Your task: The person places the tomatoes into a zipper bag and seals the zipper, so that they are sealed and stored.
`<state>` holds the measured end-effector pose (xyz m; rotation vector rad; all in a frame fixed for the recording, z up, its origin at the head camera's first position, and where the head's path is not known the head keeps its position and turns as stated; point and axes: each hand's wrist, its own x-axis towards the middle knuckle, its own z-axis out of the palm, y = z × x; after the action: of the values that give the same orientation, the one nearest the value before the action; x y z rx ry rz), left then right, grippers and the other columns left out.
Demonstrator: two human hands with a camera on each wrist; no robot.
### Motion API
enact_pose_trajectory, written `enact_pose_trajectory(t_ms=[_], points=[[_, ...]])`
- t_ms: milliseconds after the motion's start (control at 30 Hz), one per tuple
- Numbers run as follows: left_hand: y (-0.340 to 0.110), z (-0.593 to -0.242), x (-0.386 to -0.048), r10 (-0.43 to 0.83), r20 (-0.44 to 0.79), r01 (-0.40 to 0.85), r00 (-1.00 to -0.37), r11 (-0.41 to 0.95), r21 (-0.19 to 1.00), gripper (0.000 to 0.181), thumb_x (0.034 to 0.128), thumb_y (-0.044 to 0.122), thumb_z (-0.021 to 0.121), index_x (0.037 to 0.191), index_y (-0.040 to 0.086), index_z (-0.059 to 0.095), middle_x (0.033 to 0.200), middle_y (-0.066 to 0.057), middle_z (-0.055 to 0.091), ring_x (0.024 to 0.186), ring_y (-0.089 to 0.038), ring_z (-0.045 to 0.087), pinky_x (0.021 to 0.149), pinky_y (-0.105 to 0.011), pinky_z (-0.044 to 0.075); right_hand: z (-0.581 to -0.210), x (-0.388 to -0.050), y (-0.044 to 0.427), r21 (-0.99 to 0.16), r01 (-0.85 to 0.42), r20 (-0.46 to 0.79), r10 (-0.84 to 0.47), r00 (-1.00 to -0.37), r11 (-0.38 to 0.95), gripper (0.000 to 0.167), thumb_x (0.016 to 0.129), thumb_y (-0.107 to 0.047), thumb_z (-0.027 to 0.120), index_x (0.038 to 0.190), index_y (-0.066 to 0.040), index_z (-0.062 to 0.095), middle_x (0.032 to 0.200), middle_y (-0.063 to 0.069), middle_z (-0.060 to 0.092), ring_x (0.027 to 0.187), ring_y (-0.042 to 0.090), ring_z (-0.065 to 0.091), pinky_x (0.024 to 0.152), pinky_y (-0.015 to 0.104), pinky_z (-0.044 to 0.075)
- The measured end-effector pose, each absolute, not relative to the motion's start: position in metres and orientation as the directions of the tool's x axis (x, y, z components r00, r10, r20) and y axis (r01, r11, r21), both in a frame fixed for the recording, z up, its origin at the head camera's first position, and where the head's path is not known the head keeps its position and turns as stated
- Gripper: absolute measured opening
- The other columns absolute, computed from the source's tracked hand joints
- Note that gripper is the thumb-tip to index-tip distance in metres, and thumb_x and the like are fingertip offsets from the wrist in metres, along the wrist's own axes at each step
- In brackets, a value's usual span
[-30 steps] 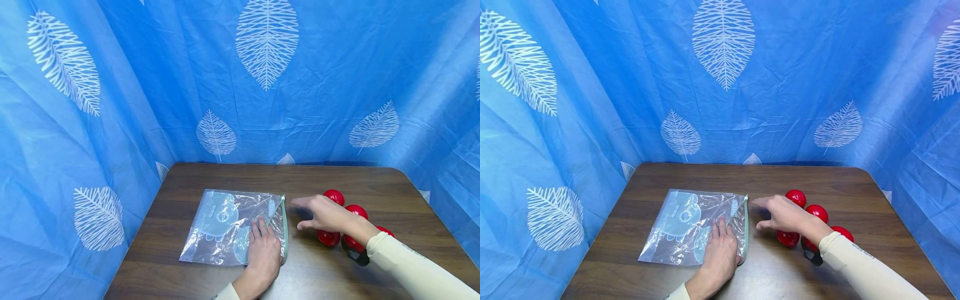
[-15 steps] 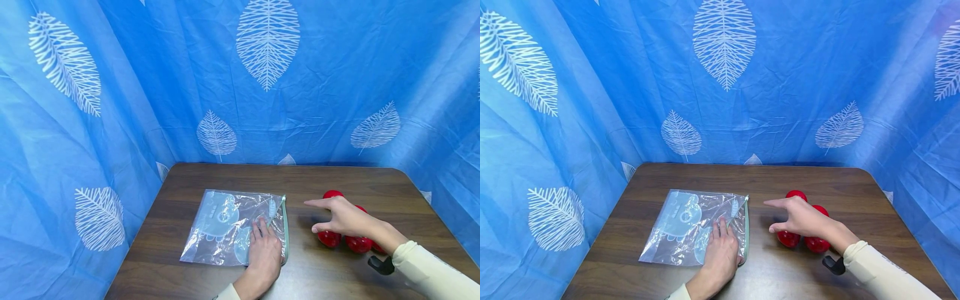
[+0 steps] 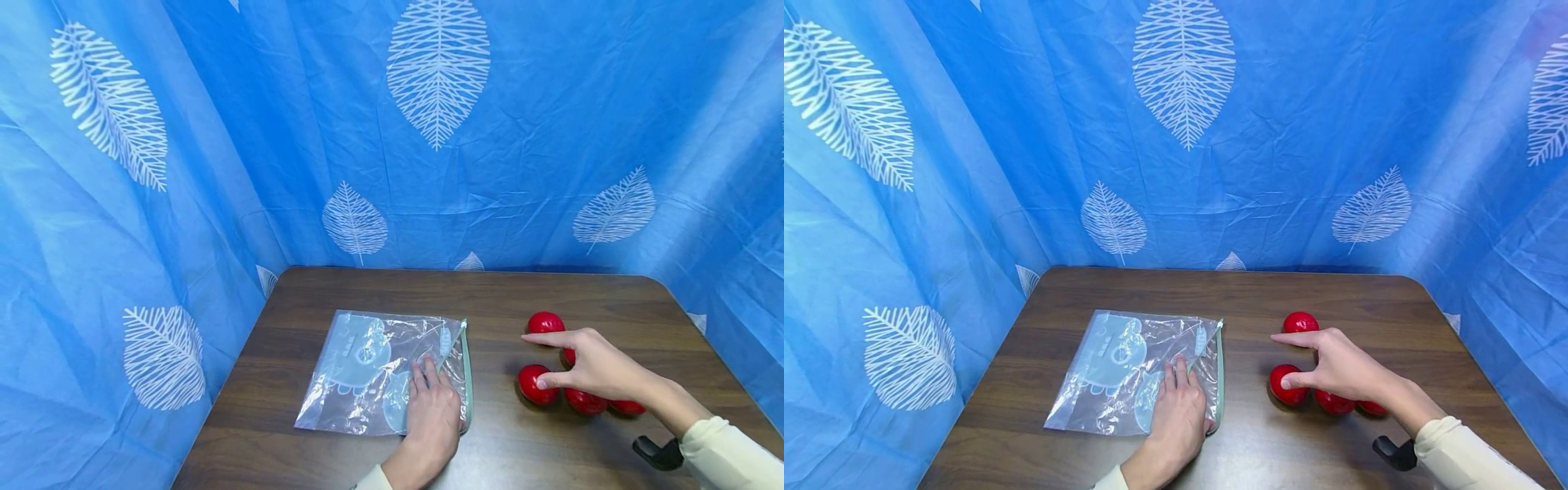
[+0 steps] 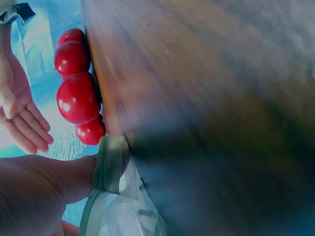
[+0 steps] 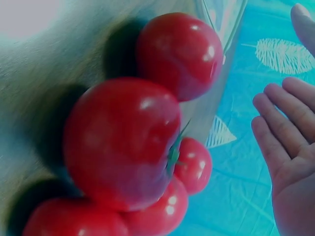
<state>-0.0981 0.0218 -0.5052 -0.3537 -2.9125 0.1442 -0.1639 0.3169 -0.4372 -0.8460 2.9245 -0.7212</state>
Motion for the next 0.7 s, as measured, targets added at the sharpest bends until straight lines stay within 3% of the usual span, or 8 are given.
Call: enact_pose_trajectory(t_ms=[233,500,700], points=[[0.022,-0.504,-0.098,0.239,0.182,0.222,-0.954,0.969,-0.111,0.108,0.0633,0.066,0.099,0.141,-0.002,0.070,0.153,-0.028,0.062,0.136,-0.047,0.066,0.111,-0.046,0.058,-0.436,-0.152,0.335,-0.446,-0.488,0.158,-0.470,-0.868,0.751,0.069,0.080,-0.049,0.097,0.141,-0.029,0.075,0.135,-0.006,0.079,0.119,0.007,0.072,0.091,0.039,0.066],[0.022,-0.504,-0.098,0.226,0.177,0.213,-0.958,0.973,-0.089,0.106,0.0624,0.064,0.100,0.141,-0.001,0.070,0.154,-0.028,0.061,0.137,-0.047,0.065,0.111,-0.046,0.058,-0.435,-0.141,0.357,-0.494,-0.474,0.198,-0.437,-0.878,0.729,0.064,0.080,-0.036,0.100,0.139,-0.031,0.076,0.132,-0.002,0.080,0.109,-0.005,0.069,0.082,0.027,0.061],[0.022,-0.504,-0.098,0.227,0.173,0.216,-0.958,0.973,-0.082,0.106,0.0622,0.064,0.100,0.142,0.001,0.071,0.155,-0.028,0.061,0.138,-0.048,0.064,0.110,-0.047,0.058,-0.436,-0.135,0.374,-0.521,-0.458,0.210,-0.411,-0.887,0.720,0.065,0.077,-0.028,0.101,0.137,-0.028,0.077,0.127,-0.017,0.078,0.104,-0.010,0.066,0.078,0.013,0.051]])
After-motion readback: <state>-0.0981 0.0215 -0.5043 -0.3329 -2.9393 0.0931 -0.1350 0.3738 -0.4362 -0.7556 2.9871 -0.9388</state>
